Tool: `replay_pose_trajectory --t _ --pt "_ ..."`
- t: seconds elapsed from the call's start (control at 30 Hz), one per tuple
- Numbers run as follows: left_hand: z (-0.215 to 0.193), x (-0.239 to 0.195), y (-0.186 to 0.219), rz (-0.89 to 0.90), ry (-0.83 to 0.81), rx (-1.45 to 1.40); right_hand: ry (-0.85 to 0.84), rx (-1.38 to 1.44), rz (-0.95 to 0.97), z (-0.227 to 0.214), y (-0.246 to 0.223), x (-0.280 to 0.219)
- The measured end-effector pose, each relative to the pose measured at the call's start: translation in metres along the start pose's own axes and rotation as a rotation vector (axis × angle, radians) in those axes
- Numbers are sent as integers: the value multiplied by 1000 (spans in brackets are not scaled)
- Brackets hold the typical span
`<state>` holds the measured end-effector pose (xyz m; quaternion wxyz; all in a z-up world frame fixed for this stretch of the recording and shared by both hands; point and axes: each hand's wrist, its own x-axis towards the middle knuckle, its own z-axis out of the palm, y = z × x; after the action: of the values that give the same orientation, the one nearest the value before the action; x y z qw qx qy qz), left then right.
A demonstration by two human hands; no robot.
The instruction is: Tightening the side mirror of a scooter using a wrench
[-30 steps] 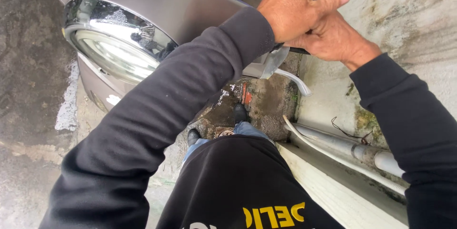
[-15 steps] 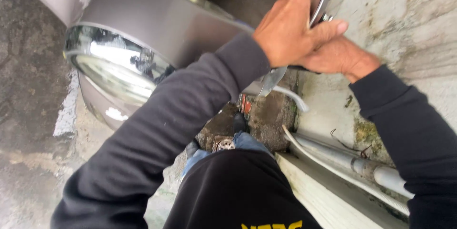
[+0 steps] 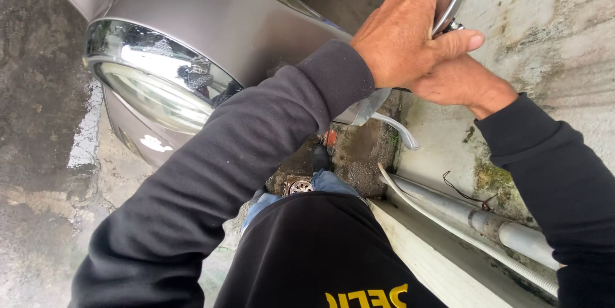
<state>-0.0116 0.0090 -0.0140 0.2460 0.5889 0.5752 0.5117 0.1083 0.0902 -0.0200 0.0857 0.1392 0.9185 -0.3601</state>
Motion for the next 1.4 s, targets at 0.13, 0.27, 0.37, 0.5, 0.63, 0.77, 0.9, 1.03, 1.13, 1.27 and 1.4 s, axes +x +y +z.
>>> replay_pose_trajectory --t 0.13,0.27,0.37,0.5,0.63,0.77,0.9,1.03,1.13,1.27,1.4 --pt "1 0 0 39 23 -13 13 112 72 2 -19 -1" --pt "5 -1 -5 48 4 -19 125 213 15 9 -29 -8" --pt "10 0 -11 96 28 -40 178 238 -17 24 -15 -10" --pt "12 -4 -16 204 21 -46 259 276 -62 38 -8 -17" --pt "4 -2 -5 174 26 -67 383 280 -100 45 -14 -27" --pt "7 -1 -5 204 56 -44 564 182 -104 63 -24 -37" --pt "19 1 -27 223 31 -5 677 103 -152 73 -44 -39" --pt "28 1 -42 243 -7 -72 716 89 -18 74 -52 -39" --pt "14 1 -15 154 -53 -182 694 182 4 72 -50 -39" --pt "25 3 -26 160 -54 -444 564 302 -46 61 -34 -38" --pt "20 4 12 -229 31 -483 351 200 -108 26 -25 -25"
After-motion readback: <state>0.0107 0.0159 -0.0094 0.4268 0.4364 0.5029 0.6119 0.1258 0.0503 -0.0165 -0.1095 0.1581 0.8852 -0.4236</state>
